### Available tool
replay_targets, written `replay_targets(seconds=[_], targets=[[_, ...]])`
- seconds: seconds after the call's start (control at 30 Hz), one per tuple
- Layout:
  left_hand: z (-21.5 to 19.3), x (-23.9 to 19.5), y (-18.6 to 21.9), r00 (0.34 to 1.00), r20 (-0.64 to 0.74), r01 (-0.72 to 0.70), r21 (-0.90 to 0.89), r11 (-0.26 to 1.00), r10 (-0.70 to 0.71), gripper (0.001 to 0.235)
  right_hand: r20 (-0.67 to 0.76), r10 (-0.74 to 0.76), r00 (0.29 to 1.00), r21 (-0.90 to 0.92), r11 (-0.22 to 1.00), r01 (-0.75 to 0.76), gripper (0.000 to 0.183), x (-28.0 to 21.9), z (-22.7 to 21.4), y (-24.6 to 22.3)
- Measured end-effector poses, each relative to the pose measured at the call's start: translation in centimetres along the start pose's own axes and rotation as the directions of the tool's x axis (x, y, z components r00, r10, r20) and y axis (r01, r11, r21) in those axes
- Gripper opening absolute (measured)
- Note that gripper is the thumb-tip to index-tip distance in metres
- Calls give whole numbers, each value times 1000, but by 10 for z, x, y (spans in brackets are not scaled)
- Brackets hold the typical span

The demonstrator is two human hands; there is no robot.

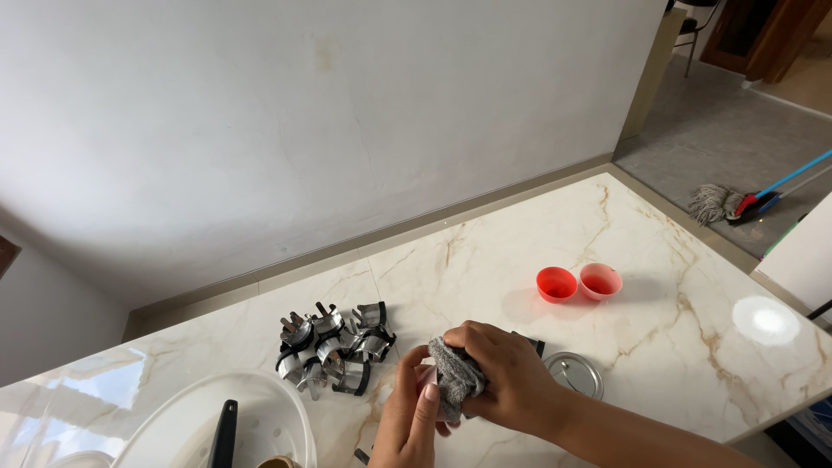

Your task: The person dries various small kitchen utensils and containers using a grey cloth. They wipe metal parts, a metal lid, small red and pink plastic cups, and a black-handled tool, placing the dried items on the countertop.

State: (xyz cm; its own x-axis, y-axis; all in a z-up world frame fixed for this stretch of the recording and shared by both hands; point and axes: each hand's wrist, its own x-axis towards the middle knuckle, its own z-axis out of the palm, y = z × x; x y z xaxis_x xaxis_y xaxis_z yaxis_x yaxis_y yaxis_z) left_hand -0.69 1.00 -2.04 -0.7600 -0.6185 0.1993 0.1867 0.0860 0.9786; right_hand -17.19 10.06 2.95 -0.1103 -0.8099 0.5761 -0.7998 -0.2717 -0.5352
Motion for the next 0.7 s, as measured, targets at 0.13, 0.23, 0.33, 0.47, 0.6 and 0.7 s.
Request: replay_targets(seconds=[0.13,0.23,0.33,0.47,0.6,0.7], targets=[[-2,0,17,989,-1,147,38,988,-147,43,118,-158,980,39,987,155,72,1,-5,-3],[4,2,14,911,-101,382,-154,911,-399,49,122,-220,968,-37,974,226,68,3,-5,-11],[5,1,13,924,-126,363,-11,932,-362,48,100,-186,977,-37,981,190,76,-2,2,-6],[7,-3,4,999,-8,37,149,988,-36,45,1,-143,990,25,989,143,71,0,8,-4],[17,-9,-3,990,-44,-113,345,932,136,62,-14,15,1000,140,990,-13,52,-1,11,2],[18,-16,-4,958,-22,-243,458,855,284,58,19,139,990,276,951,-138,56,-4,16,8]])
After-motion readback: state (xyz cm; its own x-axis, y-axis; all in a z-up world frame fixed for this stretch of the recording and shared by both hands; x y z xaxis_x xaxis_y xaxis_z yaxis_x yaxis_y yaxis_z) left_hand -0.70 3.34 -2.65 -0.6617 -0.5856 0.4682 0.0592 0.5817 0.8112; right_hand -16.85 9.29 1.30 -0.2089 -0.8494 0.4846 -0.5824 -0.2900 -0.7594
